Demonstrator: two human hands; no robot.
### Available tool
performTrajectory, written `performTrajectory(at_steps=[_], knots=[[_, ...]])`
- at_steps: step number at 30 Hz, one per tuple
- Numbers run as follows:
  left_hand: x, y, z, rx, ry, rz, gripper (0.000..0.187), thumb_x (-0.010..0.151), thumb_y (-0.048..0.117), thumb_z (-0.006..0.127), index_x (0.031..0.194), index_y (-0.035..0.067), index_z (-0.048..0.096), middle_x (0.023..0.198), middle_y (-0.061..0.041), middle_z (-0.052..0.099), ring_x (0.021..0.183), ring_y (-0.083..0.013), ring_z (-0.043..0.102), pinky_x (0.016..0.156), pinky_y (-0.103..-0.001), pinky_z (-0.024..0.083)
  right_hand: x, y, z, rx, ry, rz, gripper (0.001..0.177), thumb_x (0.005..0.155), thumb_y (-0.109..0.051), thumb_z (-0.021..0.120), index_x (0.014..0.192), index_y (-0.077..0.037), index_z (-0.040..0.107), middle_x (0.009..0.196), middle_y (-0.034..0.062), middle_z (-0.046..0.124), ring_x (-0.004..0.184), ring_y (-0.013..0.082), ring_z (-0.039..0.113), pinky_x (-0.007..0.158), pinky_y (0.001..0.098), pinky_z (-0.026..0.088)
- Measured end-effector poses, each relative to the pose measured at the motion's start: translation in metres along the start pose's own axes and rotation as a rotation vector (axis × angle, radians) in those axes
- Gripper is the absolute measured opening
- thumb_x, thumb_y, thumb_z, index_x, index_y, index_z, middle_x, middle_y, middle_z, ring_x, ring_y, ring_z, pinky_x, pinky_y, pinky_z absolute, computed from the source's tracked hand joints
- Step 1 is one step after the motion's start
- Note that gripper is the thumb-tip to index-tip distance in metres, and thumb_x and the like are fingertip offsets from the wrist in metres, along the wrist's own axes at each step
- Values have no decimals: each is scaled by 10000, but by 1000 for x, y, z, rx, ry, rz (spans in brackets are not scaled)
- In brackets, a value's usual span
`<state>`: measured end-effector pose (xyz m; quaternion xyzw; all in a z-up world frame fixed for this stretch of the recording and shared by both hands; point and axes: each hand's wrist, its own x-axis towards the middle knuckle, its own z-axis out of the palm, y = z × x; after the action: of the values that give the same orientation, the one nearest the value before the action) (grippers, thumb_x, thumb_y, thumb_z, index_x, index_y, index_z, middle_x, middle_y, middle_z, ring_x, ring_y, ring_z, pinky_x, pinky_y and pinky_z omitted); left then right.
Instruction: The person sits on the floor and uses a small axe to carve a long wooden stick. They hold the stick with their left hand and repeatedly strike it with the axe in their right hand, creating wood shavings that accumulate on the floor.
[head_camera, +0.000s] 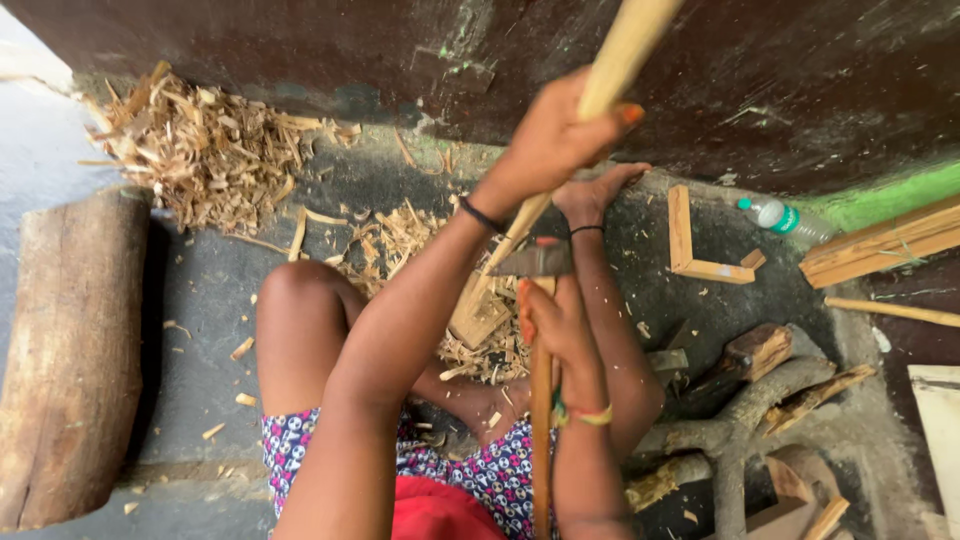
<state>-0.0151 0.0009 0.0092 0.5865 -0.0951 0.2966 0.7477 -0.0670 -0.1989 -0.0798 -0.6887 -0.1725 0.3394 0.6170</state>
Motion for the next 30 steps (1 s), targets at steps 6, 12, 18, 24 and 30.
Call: performTrajectory(at_steps=[6, 12, 18, 24, 30], knots=[[-6, -4, -8, -16, -40, 58, 162, 1008, 169, 682, 1029, 29, 604, 736, 31, 568, 621, -49, 543, 525, -260, 448, -18, -35, -2, 10, 38, -145, 620, 933, -28, 553, 1497, -122, 314, 785, 20, 567, 465, 78, 497, 385, 245, 425], [-3, -6, -6, -90, -67, 8, 180, 1009, 160, 686, 1017, 28, 564, 703, 20, 551, 562, -56, 504, 482, -271, 411, -75, -98, -12, 94, 56, -432, 598, 989, -53, 580, 1524, -116, 320, 769, 12, 515, 514, 64, 492, 447, 237, 450], [-4, -6, -4, -87, -86, 23, 140, 970, 148, 674, 1010, 62, 571, 697, 30, 559, 542, -53, 545, 468, -264, 435, -29, -48, 1, -7, -17, -122, 593, 945, -2, 572, 1483, -117, 348, 727, 29, 517, 465, 77, 468, 382, 245, 404], [-8, 0, -18, -130, -42, -45, 144, 966, 141, 677, 957, 45, 570, 695, 24, 548, 548, -71, 547, 470, -272, 432, 2, -21, 6, -7, -108, -75, 599, 929, -6, 510, 1481, -148, 326, 749, 36, 565, 436, 88, 503, 380, 252, 450], [-4, -1, -14, -131, -62, -48, 143, 972, 141, 678, 965, 43, 576, 705, 19, 549, 547, -65, 536, 469, -268, 435, -48, -88, -6, -37, -32, -280, 597, 957, -47, 575, 1483, -112, 300, 790, 51, 567, 470, 79, 506, 408, 250, 457]])
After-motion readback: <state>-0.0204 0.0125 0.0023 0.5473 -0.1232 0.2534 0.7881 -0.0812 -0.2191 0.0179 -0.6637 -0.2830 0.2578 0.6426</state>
